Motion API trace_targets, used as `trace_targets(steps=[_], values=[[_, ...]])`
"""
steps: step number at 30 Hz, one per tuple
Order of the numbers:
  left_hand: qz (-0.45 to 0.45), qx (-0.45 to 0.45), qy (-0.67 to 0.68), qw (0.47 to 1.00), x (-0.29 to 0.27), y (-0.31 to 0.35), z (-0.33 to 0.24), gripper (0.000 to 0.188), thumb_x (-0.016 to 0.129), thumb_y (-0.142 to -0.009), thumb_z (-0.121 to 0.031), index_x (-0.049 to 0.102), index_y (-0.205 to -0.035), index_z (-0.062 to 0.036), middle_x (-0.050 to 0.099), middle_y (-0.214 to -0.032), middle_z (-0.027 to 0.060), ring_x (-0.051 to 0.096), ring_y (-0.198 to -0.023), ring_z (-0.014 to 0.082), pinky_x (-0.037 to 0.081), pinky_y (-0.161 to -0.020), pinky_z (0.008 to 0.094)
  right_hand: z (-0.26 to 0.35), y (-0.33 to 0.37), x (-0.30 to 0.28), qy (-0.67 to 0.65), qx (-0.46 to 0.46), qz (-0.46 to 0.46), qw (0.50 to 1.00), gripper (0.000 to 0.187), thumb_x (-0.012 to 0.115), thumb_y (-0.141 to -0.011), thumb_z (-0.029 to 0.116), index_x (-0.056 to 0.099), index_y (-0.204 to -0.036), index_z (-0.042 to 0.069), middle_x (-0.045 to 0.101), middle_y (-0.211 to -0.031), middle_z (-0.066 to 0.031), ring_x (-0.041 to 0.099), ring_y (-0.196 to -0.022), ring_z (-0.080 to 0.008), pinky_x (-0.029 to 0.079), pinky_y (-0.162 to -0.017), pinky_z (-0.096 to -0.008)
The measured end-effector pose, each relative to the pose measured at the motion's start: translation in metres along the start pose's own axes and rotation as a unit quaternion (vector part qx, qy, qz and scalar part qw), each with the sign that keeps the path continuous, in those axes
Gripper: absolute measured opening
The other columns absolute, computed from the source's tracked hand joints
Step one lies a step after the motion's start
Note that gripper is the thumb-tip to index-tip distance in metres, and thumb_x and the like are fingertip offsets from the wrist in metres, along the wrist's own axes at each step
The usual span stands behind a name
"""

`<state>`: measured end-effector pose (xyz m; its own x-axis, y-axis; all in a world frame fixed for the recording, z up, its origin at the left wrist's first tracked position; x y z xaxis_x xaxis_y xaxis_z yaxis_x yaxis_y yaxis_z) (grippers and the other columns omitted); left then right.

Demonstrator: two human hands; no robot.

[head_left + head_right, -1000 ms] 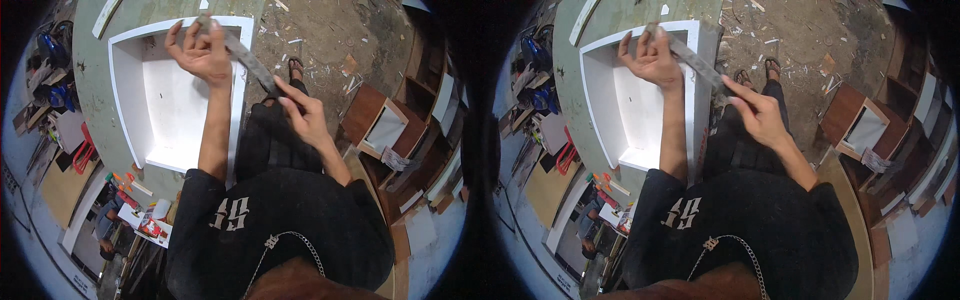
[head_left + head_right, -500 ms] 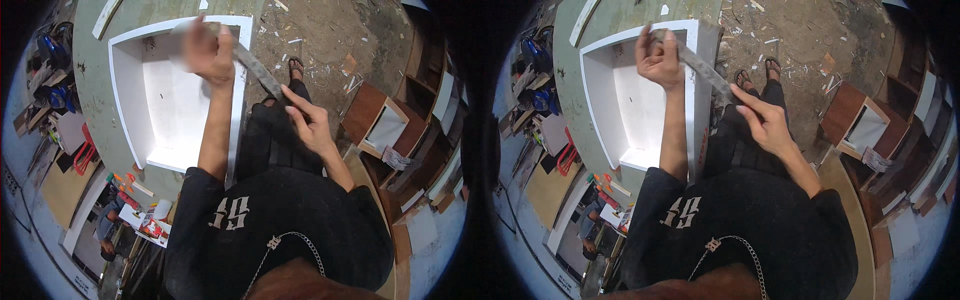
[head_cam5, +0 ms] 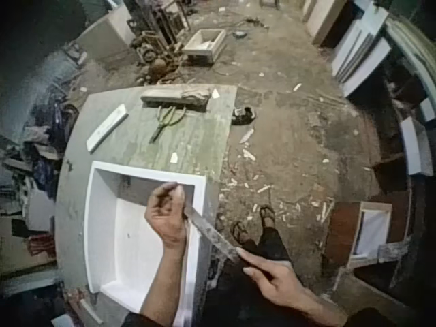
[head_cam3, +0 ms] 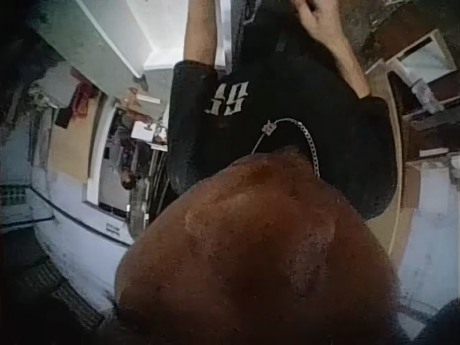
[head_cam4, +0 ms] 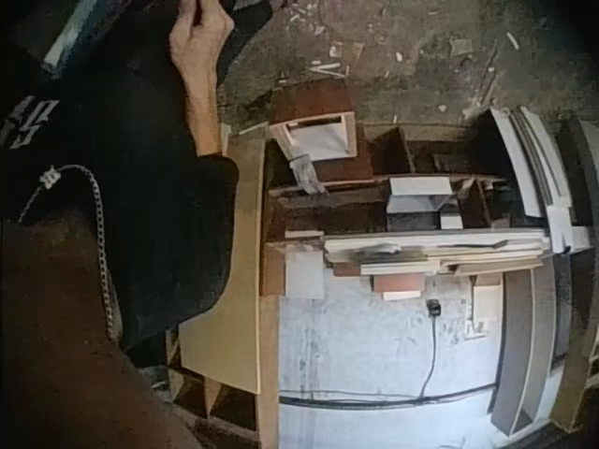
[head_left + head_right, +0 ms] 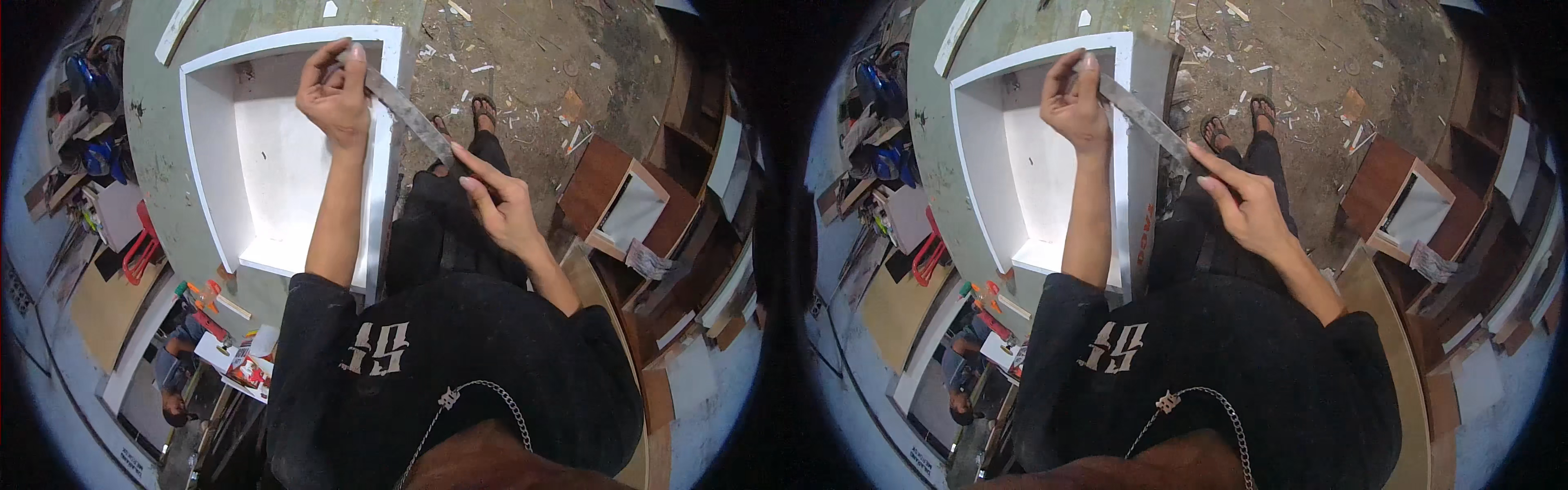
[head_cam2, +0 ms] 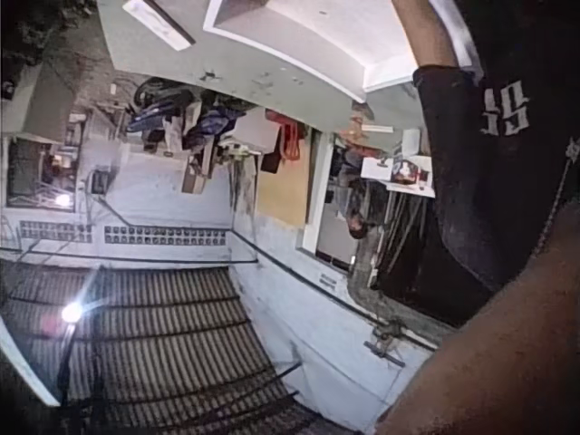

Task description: The person applies a laminate sheet to the side of a wooden drawer box, rubs it down by hand and with a block, and then uses a metal file to trim the excess laminate from the edges.

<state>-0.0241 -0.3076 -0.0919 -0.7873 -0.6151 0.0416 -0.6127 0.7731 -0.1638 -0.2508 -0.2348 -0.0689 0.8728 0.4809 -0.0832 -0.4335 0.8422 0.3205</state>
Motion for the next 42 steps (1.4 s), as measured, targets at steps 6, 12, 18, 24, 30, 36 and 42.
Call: trace_targets(steps=[6, 12, 18, 24, 30, 36, 42], values=[[-0.012, 0.016, 0.043, 0.999, -0.002, 0.009, 0.009, 0.022, 0.069, -0.084, -0.006, 0.063, -0.102, 0.0061, 0.063, -0.078, 0.0043, 0.048, -0.057, -0.0007, 0.033, -0.05, 0.0129, -0.009, 0.005, -0.005, 0.001, 0.068, 0.03, 0.997, 0.04, 0.058, -0.09, 0.003, 0.057, -0.13, 0.006, 0.067, -0.113, -0.0162, 0.063, -0.075, -0.0116, 0.048, -0.073, -0.0259], [-0.119, 0.061, 0.045, 0.99, -0.005, 0.008, 0.004, 0.032, 0.065, -0.087, -0.006, 0.057, -0.114, 0.0082, 0.062, -0.095, 0.0099, 0.057, -0.071, 0.0044, 0.043, -0.061, 0.014, -0.003, -0.004, 0.031, 0.014, 0.0, -0.009, 1.0, 0.041, 0.06, -0.088, 0.0, 0.058, -0.128, 0.006, 0.066, -0.116, -0.0155, 0.067, -0.086, -0.0108, 0.05, -0.076, -0.0239], [-0.031, 0.034, 0.048, 0.998, -0.002, 0.007, 0.0, 0.027, 0.066, -0.085, -0.002, 0.061, -0.11, 0.0058, 0.063, -0.101, 0.0103, 0.058, -0.079, 0.0076, 0.046, -0.067, 0.0174, 0.002, 0.001, 0.007, -0.005, 0.025, 0.01, 1.0, 0.041, 0.059, -0.089, 0.0, 0.057, -0.129, 0.006, 0.066, -0.118, -0.0134, 0.063, -0.076, -0.0091, 0.049, -0.07, -0.0233], [-0.08, 0.068, 0.043, 0.994, -0.014, 0.008, 0.014, 0.031, 0.064, -0.089, -0.009, 0.06, -0.117, 0.0054, 0.064, -0.104, 0.0112, 0.058, -0.074, 0.0051, 0.044, -0.059, 0.0156, -0.002, -0.001, 0.021, 0.015, 0.006, 0.01, 1.0, 0.041, 0.059, -0.088, 0.0, 0.057, -0.129, 0.006, 0.065, -0.118, -0.0153, 0.065, -0.089, -0.014, 0.05, -0.079, -0.0266], [-0.063, 0.073, 0.044, 0.994, -0.008, 0.003, 0.012, 0.027, 0.064, -0.087, -0.006, 0.063, -0.113, 0.0029, 0.065, -0.094, 0.0068, 0.058, -0.076, 0.0069, 0.046, -0.062, 0.0178, 0.001, 0.001, 0.02, 0.015, -0.023, 0.004, 1.0, 0.041, 0.058, -0.089, 0.0, 0.057, -0.129, 0.006, 0.064, -0.12, -0.0169, 0.066, -0.099, -0.0164, 0.05, -0.083, -0.0272], [-0.003, 0.062, 0.026, 0.998, -0.013, 0.013, 0.021, 0.025, 0.064, -0.087, -0.006, 0.065, -0.111, -0.0003, 0.065, -0.096, 0.0074, 0.058, -0.075, 0.0067, 0.047, -0.063, 0.0185, -0.009, 0.005, 0.01, 0.034, -0.078, -0.012, 0.996, 0.04, 0.058, -0.09, 0.001, 0.056, -0.13, 0.006, 0.065, -0.119, -0.0165, 0.067, -0.091, -0.0124, 0.05, -0.078, -0.0244], [-0.13, 0.002, 0.133, 0.983, -0.022, 0.004, 0.025, 0.025, 0.064, -0.088, -0.006, 0.064, -0.112, 0.0008, 0.066, -0.095, 0.0065, 0.059, -0.08, 0.0088, 0.048, -0.072, 0.0208, 0.003, -0.006, 0.038, -0.034, -0.021, 0.02, 0.999, 0.041, 0.058, -0.089, 0.0, 0.056, -0.13, 0.006, 0.066, -0.116, -0.017, 0.067, -0.092, -0.012, 0.051, -0.077, -0.0256]])
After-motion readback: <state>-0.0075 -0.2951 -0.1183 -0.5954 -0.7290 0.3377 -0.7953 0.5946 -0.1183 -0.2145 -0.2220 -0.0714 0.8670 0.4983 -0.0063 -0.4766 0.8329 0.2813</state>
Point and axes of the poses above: each hand's wrist, its own y-axis away from the middle knuckle, its own x-axis out of the palm, z = x × y, the point moved 3 cm from there along -y, towards the middle knuckle
